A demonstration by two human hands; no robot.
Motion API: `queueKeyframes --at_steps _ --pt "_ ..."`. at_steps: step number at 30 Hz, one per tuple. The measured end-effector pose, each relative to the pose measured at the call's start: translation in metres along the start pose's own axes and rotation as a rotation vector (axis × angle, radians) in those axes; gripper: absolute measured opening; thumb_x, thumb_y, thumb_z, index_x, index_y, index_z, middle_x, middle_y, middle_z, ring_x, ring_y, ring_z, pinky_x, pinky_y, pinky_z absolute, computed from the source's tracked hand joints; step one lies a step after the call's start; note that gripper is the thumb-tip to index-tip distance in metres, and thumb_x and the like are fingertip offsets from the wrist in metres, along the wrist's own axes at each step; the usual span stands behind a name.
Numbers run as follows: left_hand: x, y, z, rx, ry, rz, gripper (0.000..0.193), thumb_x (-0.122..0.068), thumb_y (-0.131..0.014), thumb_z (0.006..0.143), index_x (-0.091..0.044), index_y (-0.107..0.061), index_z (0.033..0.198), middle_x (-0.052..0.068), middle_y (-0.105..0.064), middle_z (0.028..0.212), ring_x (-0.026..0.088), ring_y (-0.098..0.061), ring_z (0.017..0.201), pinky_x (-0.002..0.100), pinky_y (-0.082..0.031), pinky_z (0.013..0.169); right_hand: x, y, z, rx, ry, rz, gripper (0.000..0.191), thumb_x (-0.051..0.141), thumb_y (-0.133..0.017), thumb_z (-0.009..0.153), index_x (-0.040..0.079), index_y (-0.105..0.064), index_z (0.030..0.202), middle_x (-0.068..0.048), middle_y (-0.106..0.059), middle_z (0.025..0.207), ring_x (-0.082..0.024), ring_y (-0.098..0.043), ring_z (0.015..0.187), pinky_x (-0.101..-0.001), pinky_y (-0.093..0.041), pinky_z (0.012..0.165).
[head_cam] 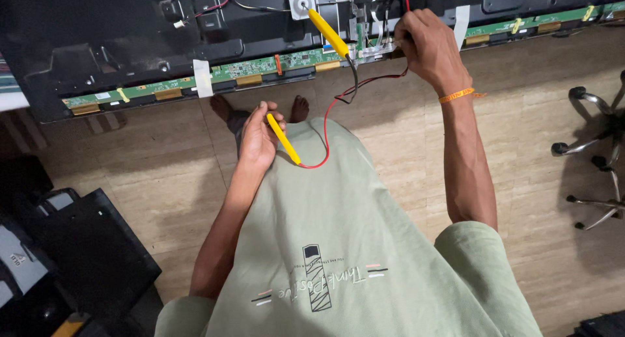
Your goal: The person holds a multimeter probe against a circuit board inside an opened flat-screen TV, touching components on the board while steadying the board with the other hand. They reposition the probe to different points on the board and move the multimeter leads around the TV chassis.
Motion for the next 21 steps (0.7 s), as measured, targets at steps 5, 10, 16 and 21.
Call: queueKeyframes --at_steps 5,10,16,21 --pt "-0.001 0.001 0.001 -0.007 -0.011 0.007 0.027 -0.031 -0.064 0.102 -0.005 -0.063 0.106 0.008 -0.066 0.081 0.022 -0.063 0.072 0.034 -0.054 0.068 -0.002 -0.005 -0.001 -0.001 -0.001 -0.035 0.025 -0.008 -0.071 0.09 0.004 -0.054 0.103 -0.011 -0.056 0.097 -0.034 -0.056 0.095 -0.0434 -0.046 0.079" --pt "0.0 0.001 0.002 0.003 -0.008 -0.003 0.027 -0.031 -0.064 0.103 -0.004 -0.062 0.106 0.009 -0.065 0.082 0.022 -0.062 0.073 0.034 -0.053 0.069 0.002 -0.004 -0.015 -0.095 -0.243 0.366 0.024 0.001 -0.073 0.099 0.003 -0.062 0.121 -0.009 -0.057 0.107 -0.024 -0.065 0.093 -0.0366 -0.055 0.078" --pt "0.004 0.003 0.003 0.011 0.005 0.008 0.028 -0.031 -0.063 0.103 -0.004 -0.062 0.107 0.009 -0.065 0.081 0.022 -0.062 0.074 0.034 -0.053 0.069 0.001 0.0 -0.019 -0.112 0.092 -0.15 0.012 0.002 -0.081 0.1 0.004 -0.072 0.108 -0.006 -0.063 0.103 -0.028 -0.06 0.1 -0.0384 -0.054 0.086" --pt "0.005 0.002 0.002 0.022 -0.001 0.006 0.027 -0.03 -0.063 0.104 -0.004 -0.063 0.106 0.009 -0.066 0.082 0.023 -0.063 0.074 0.034 -0.053 0.07 -0.002 0.003 -0.009 0.014 0.289 -0.388 0.016 0.007 -0.076 0.095 0.002 -0.071 0.11 -0.007 -0.061 0.106 -0.025 -0.06 0.099 -0.0354 -0.053 0.085"
Point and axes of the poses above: each hand's wrist, its own z-axis towards the middle knuckle, its own y-axis out of the back of the hand, x = y × z, the point moved 1 cm from there along z, towards the middle knuckle
